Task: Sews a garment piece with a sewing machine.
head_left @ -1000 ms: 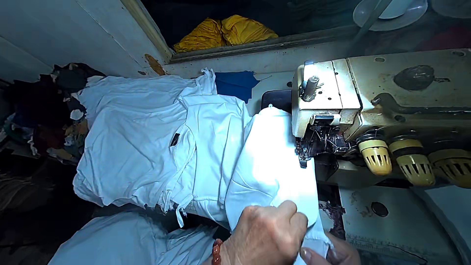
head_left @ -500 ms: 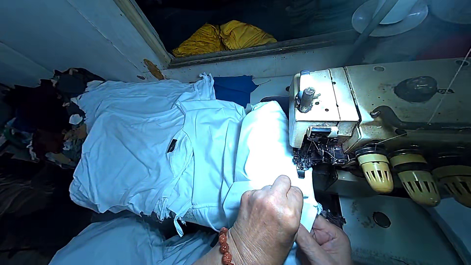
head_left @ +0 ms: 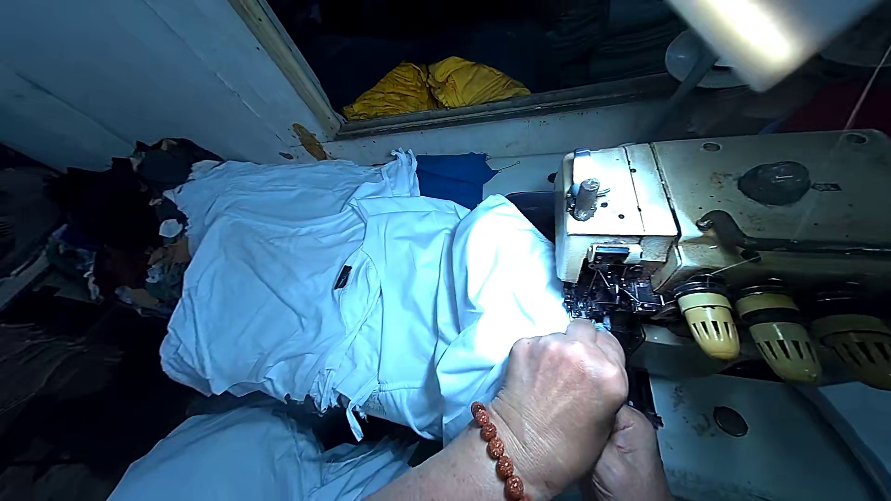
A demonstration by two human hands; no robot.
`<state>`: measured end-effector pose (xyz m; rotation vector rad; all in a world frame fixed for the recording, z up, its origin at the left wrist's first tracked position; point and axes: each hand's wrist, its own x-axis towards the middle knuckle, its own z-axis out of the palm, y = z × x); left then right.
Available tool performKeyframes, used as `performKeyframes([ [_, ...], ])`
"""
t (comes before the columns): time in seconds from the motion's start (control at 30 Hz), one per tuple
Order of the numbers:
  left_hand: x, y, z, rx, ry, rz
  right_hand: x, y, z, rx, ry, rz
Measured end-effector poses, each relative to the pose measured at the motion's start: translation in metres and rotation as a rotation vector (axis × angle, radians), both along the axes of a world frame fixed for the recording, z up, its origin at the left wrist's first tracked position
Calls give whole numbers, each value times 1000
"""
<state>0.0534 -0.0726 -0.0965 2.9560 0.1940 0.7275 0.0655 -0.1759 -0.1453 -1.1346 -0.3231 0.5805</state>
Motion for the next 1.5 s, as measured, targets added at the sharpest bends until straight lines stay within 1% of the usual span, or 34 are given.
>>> performKeyframes([
  [0.07,-21,6,0,-138,-9,-103,2,0,-4,19,1,37],
  [0.1,-36,11,-1,-216,-36,-123,4,0,-7,37,-11,71],
  [0.13,-55,18,-4,-269,-67,-98,5,0,-9,47,-12,90],
  [0.17,-76,26,-7,-273,-68,-13,5,2,-10,47,-16,94],
  [0.2,-97,34,-11,-267,-1,111,5,3,-12,45,-21,88],
  [0.23,-118,42,-16,-269,148,261,5,5,-14,40,-33,81],
  [0.27,-135,47,-19,-333,373,406,4,7,-16,37,-46,70],
  [0.3,-146,53,-22,-462,627,536,4,9,-19,39,-67,59],
  [0.33,-159,58,-34,-545,751,604,4,10,-21,42,-98,50],
  [0.37,-175,61,-53,-556,685,613,4,11,-23,42,-143,42],
  [0.4,-189,63,-68,-531,545,599,4,11,-24,37,-199,33],
  [0.43,-199,66,-76,-526,391,589,4,8,-24,36,-261,31],
  [0.47,-204,71,-77,-484,226,591,4,3,-22,38,-321,42],
  [0.5,-205,80,-70,-399,53,605,5,-5,-17,38,-357,72],
  [0.53,-203,93,-54,-305,-93,625,5,-15,-11,27,-372,118],
  [0.57,-203,110,-33,-241,-192,646,3,-27,-3,8,-361,180],
  [0.63,-204,148,10,-206,-289,706,-2,-50,2,-3,-339,352],
  [0.7,-200,185,43,-296,-279,816,-6,-65,-14,20,-379,544],
  [0.73,-195,199,54,-370,-232,885,-9,-69,-26,-23,-426,593],
  [0.77,-188,204,61,-431,-192,926,-13,-72,-40,-124,-488,609],
  [0.8,-178,200,65,-448,-183,905,-18,-75,-53,-256,-542,602],
  [0.83,-168,187,63,-429,-181,812,-21,-78,-64,-373,-575,588],
  [0.87,-157,169,56,-403,-192,668,-23,-80,-73,-458,-589,575],
  [0.93,-135,119,31,-390,-217,374,-26,-84,-84,-551,-628,511],
  [1.0,-117,73,-3,-371,-225,181,-25,-87,-82,-552,-653,414],
  [1.03,-111,57,-21,-329,-234,132,-25,-86,-80,-529,-659,338],
  [1.1,-102,41,-56,-187,-268,122,-19,-82,-73,-456,-647,181],
  [1.13,-98,40,-69,-117,-289,140,-14,-79,-70,-406,-629,114],
  [1.2,-95,45,-81,-30,-353,178,-4,-67,-67,-304,-595,6],
  [1.23,-95,49,-82,-26,-372,194,2,-60,-67,-256,-580,-30],
  [1.3,-96,55,-74,-106,-388,190,9,-44,-64,-170,-512,-54],
  [1.4,-101,62,-51,-269,-355,127,7,-29,-53,-96,-306,44],
  [1.43,-103,64,-41,-266,-328,93,3,-29,-51,-88,-246,85],
  [1.5,-106,66,-21,-185,-274,67,-4,-33,-48,-85,-169,152],
])
